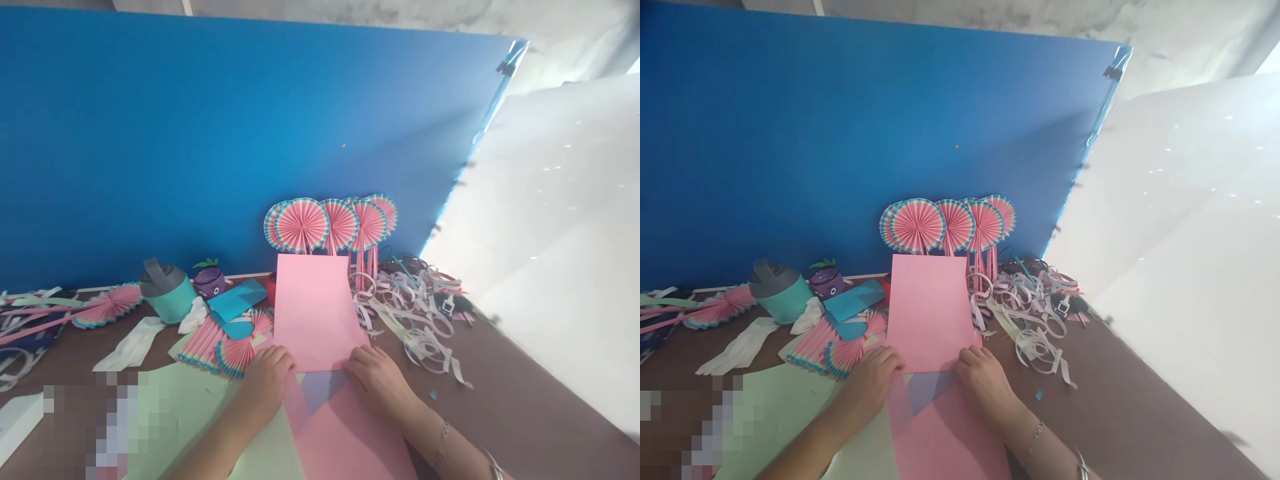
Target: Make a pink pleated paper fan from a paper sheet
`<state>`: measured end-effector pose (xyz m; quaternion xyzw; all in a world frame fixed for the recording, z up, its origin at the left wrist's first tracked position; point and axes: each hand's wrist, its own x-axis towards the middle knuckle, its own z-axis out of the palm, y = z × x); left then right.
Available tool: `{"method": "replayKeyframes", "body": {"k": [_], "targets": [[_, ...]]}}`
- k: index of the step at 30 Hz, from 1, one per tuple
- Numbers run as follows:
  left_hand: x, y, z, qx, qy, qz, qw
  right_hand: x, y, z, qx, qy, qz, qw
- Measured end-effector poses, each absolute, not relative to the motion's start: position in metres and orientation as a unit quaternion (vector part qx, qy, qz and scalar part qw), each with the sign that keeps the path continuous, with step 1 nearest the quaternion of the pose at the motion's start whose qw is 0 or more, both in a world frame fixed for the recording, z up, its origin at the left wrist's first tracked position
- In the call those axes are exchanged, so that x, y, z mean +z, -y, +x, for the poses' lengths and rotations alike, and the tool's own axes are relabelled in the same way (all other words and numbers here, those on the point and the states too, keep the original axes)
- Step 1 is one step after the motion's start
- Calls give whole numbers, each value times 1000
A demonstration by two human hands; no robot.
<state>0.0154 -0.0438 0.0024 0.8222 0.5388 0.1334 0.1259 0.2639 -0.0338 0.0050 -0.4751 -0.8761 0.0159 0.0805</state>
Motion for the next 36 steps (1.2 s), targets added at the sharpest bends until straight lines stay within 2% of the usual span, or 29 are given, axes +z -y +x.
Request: {"method": "replayKeyframes", "body": {"k": [7,11,18,25,31,36], "targets": [[9,47,15,167,-538,820,104,0,33,267,-16,874,-473,115],[12,46,13,160,-524,832,83,4,33,266,-17,878,-472,82],[-13,61,26,112,-558,822,-30,-6,41,255,-60,876,-478,12],[-27,80,53,84,-499,857,-93,-35,53,249,-179,863,-466,76],[-13,80,55,84,-515,848,-87,-32,55,248,-192,867,-452,86],[-23,81,51,75,-553,824,-99,-31,54,249,-177,859,-473,88]]}}
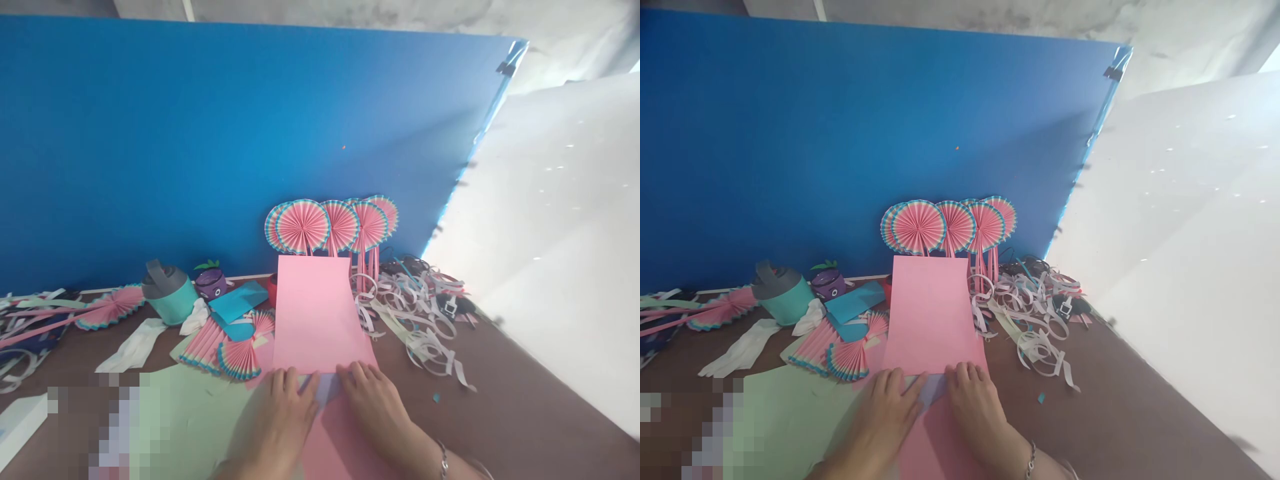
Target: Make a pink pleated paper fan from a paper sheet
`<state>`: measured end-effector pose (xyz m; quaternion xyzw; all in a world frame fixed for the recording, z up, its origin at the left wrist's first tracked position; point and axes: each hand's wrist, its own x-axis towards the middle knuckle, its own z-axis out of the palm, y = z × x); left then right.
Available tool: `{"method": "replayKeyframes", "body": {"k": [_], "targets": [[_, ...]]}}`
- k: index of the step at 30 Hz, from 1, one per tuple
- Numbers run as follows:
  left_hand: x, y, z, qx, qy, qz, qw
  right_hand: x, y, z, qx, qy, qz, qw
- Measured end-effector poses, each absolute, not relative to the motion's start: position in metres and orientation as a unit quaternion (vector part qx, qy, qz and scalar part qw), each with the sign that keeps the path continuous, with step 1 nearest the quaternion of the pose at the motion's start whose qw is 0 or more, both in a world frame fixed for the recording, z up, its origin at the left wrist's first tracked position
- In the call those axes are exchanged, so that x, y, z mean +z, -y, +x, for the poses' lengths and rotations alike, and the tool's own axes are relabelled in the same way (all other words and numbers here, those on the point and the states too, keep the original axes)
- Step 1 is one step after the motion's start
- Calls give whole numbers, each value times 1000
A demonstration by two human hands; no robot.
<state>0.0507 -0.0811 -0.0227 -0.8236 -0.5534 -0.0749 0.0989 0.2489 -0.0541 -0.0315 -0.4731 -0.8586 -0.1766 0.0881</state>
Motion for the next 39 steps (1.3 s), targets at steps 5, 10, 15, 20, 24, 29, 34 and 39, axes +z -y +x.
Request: {"method": "replayKeyframes", "body": {"k": [5,10,15,20,24,29,34,39], "targets": [[-30,87,53,-76,590,-796,109,-26,51,252,-103,851,-510,76],[-29,87,49,-79,597,-791,111,-18,46,256,-59,844,-529,69],[-21,78,37,-55,602,-789,109,-4,38,267,-40,871,-486,56],[-12,69,23,-4,616,-785,67,6,32,275,-34,899,-432,58],[-11,65,20,-59,584,-809,38,3,28,274,-56,902,-421,77],[-9,59,19,-110,547,-830,-18,-5,24,274,-69,901,-411,123],[-6,57,18,-150,537,-829,-52,1,25,274,-17,891,-427,155],[-6,55,17,-169,549,-813,-94,10,26,276,82,867,-452,192]]}}
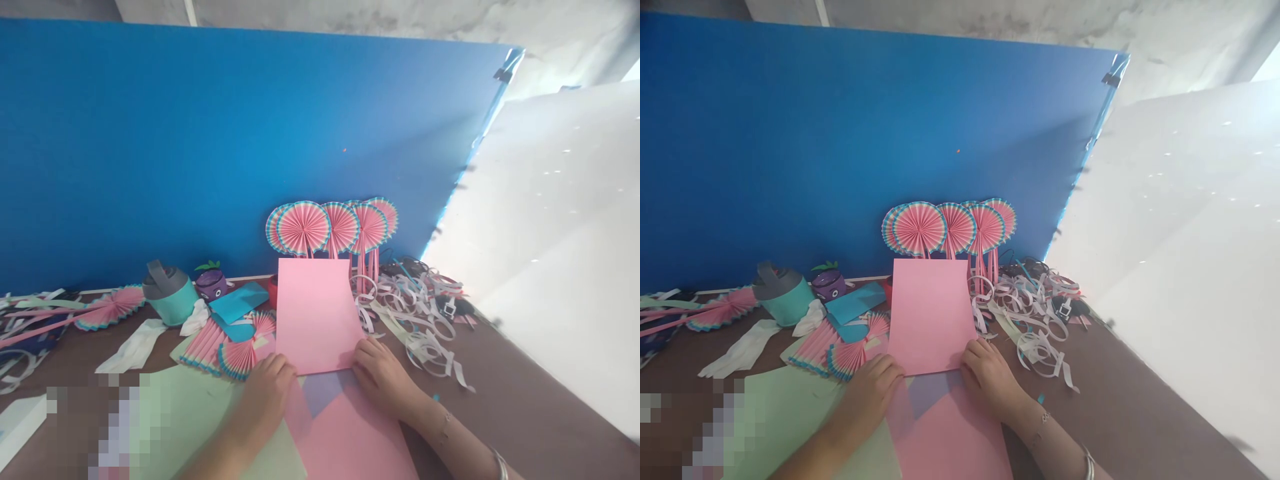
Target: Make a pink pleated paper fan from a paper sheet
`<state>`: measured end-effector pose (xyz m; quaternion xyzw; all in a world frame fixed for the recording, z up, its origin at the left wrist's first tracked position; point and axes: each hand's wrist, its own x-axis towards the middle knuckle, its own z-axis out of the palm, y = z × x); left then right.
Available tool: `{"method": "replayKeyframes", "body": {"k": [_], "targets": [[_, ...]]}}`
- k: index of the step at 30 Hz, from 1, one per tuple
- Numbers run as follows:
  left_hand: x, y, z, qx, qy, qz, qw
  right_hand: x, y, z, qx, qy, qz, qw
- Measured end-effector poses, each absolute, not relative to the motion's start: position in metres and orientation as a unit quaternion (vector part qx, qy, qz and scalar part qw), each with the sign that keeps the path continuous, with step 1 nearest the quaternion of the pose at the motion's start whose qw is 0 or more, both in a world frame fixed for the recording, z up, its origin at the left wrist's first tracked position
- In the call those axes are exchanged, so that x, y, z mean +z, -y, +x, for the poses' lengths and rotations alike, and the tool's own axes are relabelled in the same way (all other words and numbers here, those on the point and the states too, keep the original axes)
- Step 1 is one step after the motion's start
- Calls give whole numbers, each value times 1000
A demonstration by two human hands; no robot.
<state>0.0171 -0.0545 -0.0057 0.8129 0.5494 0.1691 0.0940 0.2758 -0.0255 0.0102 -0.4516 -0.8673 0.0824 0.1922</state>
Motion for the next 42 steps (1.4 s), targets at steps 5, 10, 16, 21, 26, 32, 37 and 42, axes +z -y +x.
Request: {"method": "replayKeyframes", "body": {"k": [5,10,16,21,26,32,37,42], "targets": [[-2,51,17,226,-591,756,167,4,16,279,199,837,-452,238],[-3,50,19,275,-632,691,216,-4,9,279,269,773,-509,268],[-9,49,20,250,-638,711,158,-9,9,278,250,773,-511,280],[-11,45,22,232,-643,719,131,-9,7,276,252,764,-526,275],[-11,44,23,219,-647,721,118,-10,7,276,236,769,-534,260],[-8,46,26,189,-659,724,79,-11,6,277,229,774,-539,242],[-5,48,31,160,-678,717,29,-14,5,275,197,768,-556,250],[-5,50,33,178,-672,718,14,-7,9,273,143,777,-567,233]]}}
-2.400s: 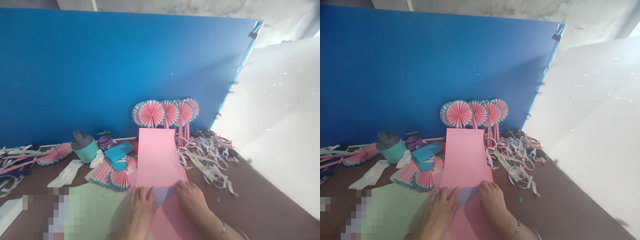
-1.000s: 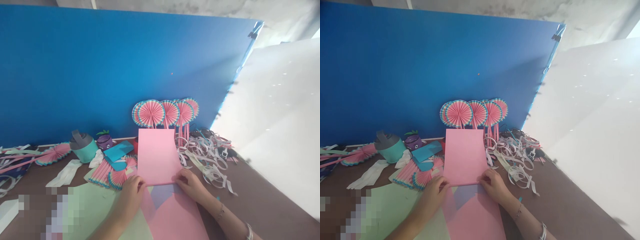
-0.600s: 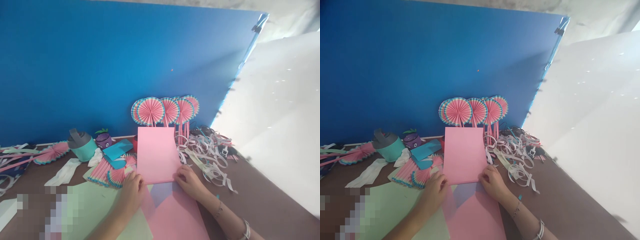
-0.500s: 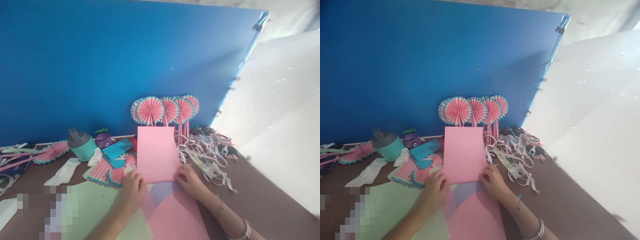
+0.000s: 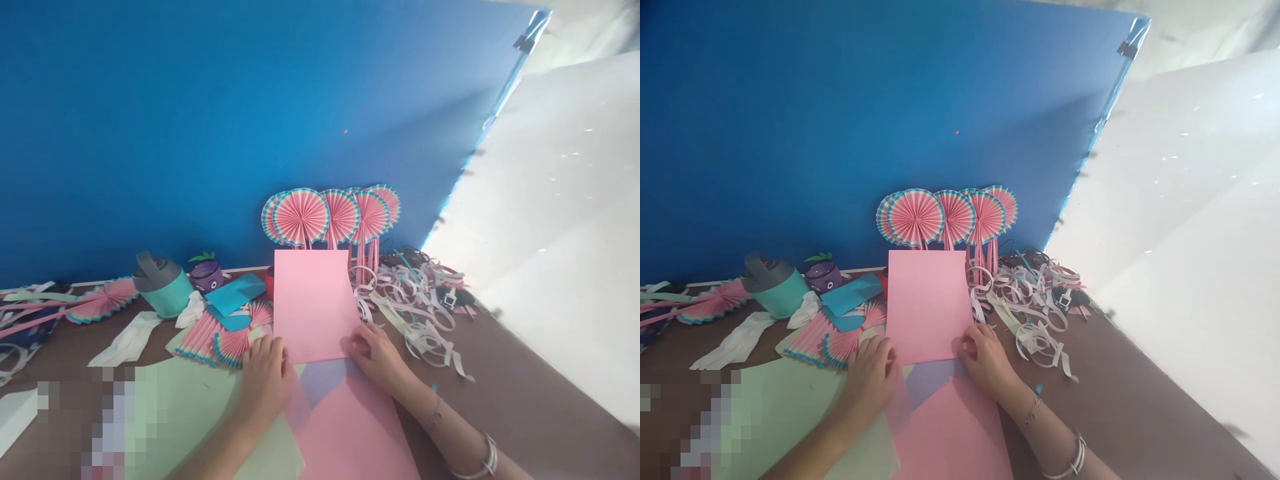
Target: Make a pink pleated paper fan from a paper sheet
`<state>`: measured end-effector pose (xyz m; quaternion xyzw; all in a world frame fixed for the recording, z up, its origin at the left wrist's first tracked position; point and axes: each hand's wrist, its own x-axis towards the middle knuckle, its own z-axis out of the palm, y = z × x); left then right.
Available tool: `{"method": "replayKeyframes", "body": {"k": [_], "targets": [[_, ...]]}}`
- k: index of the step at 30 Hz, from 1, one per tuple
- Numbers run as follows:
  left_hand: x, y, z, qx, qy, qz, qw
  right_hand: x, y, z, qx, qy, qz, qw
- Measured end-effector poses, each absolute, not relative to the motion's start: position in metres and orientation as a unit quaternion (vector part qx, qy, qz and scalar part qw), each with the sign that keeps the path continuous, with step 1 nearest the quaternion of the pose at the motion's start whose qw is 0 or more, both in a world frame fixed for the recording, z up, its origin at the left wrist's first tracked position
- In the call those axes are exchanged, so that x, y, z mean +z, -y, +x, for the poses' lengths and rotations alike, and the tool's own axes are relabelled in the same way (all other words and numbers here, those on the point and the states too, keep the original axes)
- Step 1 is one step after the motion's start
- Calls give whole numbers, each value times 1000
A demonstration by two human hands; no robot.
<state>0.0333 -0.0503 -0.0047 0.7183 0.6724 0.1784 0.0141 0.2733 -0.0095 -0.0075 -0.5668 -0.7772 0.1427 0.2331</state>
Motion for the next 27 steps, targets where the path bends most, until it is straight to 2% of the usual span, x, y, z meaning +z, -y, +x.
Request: {"method": "replayKeyframes", "body": {"k": [5,9,16,21,27], "targets": [[-7,51,35,200,-615,762,17,0,20,267,12,815,-551,181],[-3,56,36,137,-539,830,34,-8,27,260,-58,871,-469,136],[-1,66,45,13,-520,853,-41,-16,38,249,-99,902,-409,92],[-8,68,51,21,-538,841,-50,-14,43,244,-144,893,-419,80],[-23,69,48,36,-542,837,-70,-22,46,248,-101,879,-452,112]]}}
